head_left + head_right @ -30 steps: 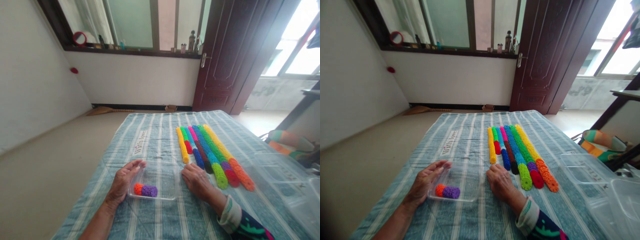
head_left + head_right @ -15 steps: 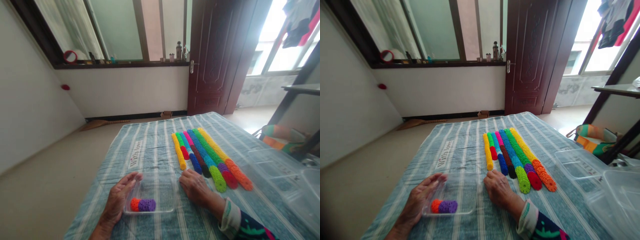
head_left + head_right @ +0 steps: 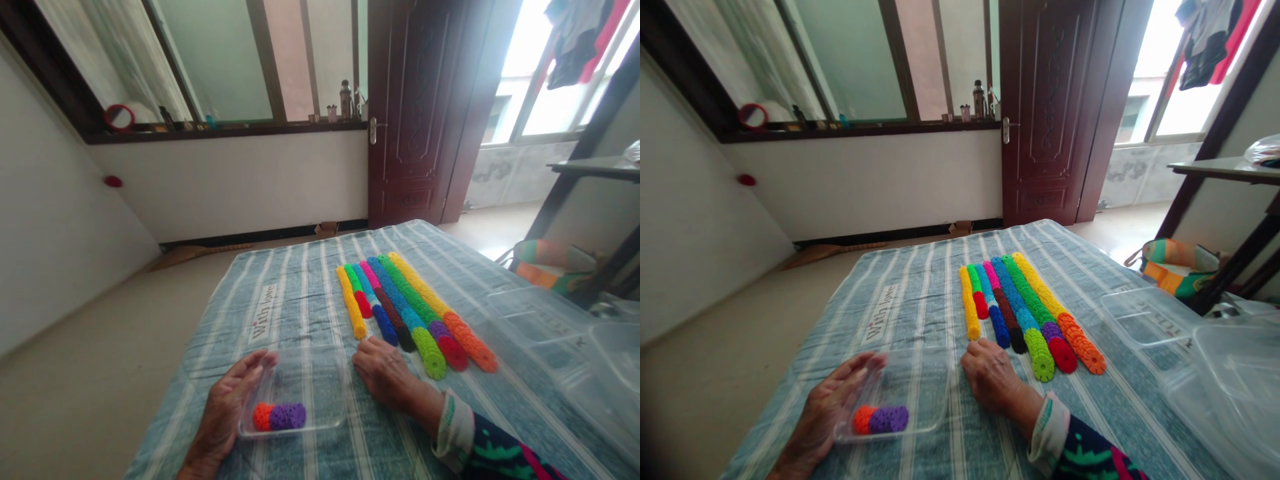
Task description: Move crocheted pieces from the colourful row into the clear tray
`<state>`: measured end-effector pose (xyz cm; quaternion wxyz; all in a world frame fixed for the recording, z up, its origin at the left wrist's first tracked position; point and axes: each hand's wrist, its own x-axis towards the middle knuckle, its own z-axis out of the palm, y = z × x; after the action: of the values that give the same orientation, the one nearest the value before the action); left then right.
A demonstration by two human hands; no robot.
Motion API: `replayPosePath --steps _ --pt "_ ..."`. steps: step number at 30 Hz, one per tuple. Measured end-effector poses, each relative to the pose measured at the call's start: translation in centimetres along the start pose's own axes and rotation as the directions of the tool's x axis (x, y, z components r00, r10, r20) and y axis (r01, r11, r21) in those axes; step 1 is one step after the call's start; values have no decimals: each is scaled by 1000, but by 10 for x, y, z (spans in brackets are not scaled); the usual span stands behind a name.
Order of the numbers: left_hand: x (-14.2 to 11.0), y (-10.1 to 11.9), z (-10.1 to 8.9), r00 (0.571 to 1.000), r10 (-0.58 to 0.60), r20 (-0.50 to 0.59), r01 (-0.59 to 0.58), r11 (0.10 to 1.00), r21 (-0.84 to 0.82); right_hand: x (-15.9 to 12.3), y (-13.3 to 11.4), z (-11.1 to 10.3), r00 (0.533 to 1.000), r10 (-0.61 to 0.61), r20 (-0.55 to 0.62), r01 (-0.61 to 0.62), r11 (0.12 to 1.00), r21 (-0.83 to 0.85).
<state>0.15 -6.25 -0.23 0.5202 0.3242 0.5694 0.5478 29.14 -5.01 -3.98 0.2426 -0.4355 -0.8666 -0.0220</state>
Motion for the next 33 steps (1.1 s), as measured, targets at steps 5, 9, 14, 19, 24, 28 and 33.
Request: replayPosePath --steps 5,9,14,19,24,28,33 --pt "2 -2 -3 1000 9 21 -9 1000 23 1 -1 -2 1000 10 14 -10 1000 -11" --pt "1 -1 -3 1000 16 24 -17 1000 19 1 -2 -2 1000 6 3 -6 1000 -9" --pt "-2 3 2 1000 6 5 -6 1000 4 -1 -1 2 1000 12 -16 -12 1000 -7" --pt "-3 3 3 1000 7 8 -7 1000 -5 -1 -1 3 1000 5 -18 -5 1000 -2" --pt "-3 2 2 999 27 21 -27 1000 -7 -1 -2 2 1000 3 -20 -3 1000 -16" --pt "-2 0 0 997 51 52 -52 999 3 -1 -3 -1 1000 11 -4 -11 1000 -10" --pt "-2 -1 1 994 80 71 -81 997 8 -2 -3 -1 1000 12 -11 -12 1000 -21"
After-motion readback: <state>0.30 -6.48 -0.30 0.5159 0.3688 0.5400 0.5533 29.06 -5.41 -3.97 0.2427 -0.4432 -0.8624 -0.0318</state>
